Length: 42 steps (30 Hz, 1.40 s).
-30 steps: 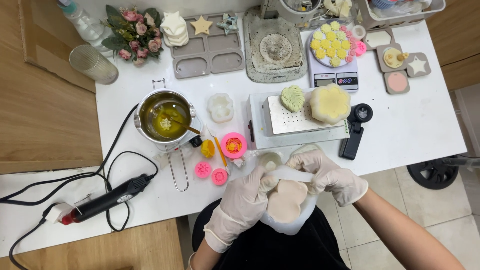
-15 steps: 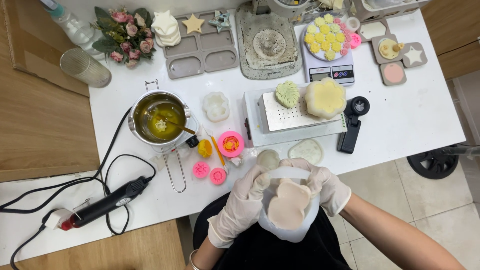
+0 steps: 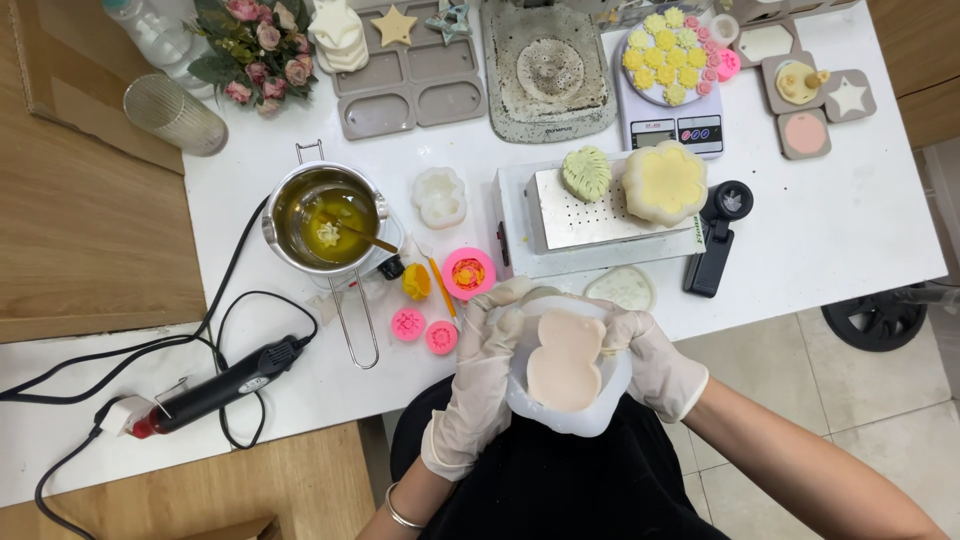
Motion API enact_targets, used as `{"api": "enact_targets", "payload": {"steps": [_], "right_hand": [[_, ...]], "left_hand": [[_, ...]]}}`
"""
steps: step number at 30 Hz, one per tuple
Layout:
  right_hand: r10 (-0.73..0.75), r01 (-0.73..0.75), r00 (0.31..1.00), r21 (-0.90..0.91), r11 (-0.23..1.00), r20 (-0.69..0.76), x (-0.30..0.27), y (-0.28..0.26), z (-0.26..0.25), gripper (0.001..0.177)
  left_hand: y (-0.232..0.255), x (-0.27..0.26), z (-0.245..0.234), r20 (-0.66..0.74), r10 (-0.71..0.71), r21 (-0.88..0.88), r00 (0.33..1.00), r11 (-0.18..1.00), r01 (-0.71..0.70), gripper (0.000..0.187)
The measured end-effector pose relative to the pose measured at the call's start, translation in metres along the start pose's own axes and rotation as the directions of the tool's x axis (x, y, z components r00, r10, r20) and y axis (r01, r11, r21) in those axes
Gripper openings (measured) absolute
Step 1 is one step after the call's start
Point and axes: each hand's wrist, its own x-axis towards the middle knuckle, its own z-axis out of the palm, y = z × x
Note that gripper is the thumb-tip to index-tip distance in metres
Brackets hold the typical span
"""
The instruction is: Creating handmade candles by melting wax and pouring it into various silicone molds.
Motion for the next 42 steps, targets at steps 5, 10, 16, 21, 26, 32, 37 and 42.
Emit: {"api": "enact_targets", "payload": {"steps": [5, 10, 16, 21, 26, 32, 37, 42], "right_hand": [[-0.017, 0.011, 0.998, 0.1, 0.995, 0.063, 0.015, 0.017, -0.058, 0.063], [-0.014, -0.007, 0.996, 0.221, 0.975, 0.09, 0.025, 0.01, -0.032, 0.052], [0.194, -0.153, 0.97, 0.255, 0.955, -0.146, 0.047, 0.0, -0.054, 0.045], [0.116, -0.08, 0.977, 0.198, 0.977, -0.179, 0.072, 0.005, -0.084, 0.035], [0.091, -0.096, 0.955, -0.002, 0.995, -0.283, 0.057, 0.002, -0.042, 0.04], [-0.04, 0.059, 0.997, -0.281, 0.958, 0.073, 0.028, -0.014, -0.008, 0.043], [-0.002, 0.044, 0.989, -0.278, 0.96, 0.15, 0.011, -0.032, 0.023, 0.05], [-0.054, 0.057, 0.998, -0.656, 0.753, 0.025, 0.006, -0.025, 0.014, 0.057]], "left_hand": [[0.004, 0.003, 0.005, -0.066, -0.035, -0.037, 0.997, 0.999, 0.033, 0.027], [-0.005, 0.006, -0.009, -0.149, -0.048, -0.119, 0.988, 0.992, 0.03, 0.018], [-0.002, 0.003, -0.007, -0.083, -0.153, -0.266, 0.985, 0.956, 0.126, 0.018], [0.015, 0.008, 0.007, -0.128, -0.212, -0.237, 0.969, 0.955, 0.178, 0.032], [-0.002, 0.005, -0.017, -0.082, -0.191, -0.165, 0.978, 0.971, 0.175, 0.038], [-0.004, -0.001, -0.017, -0.008, -0.213, -0.02, 0.977, 0.977, 0.213, 0.043], [0.0, -0.004, -0.019, 0.035, -0.202, 0.054, 0.979, 0.978, 0.2, 0.039], [0.001, -0.01, -0.024, 0.029, -0.212, 0.246, 0.977, 0.949, 0.198, 0.027]]}}
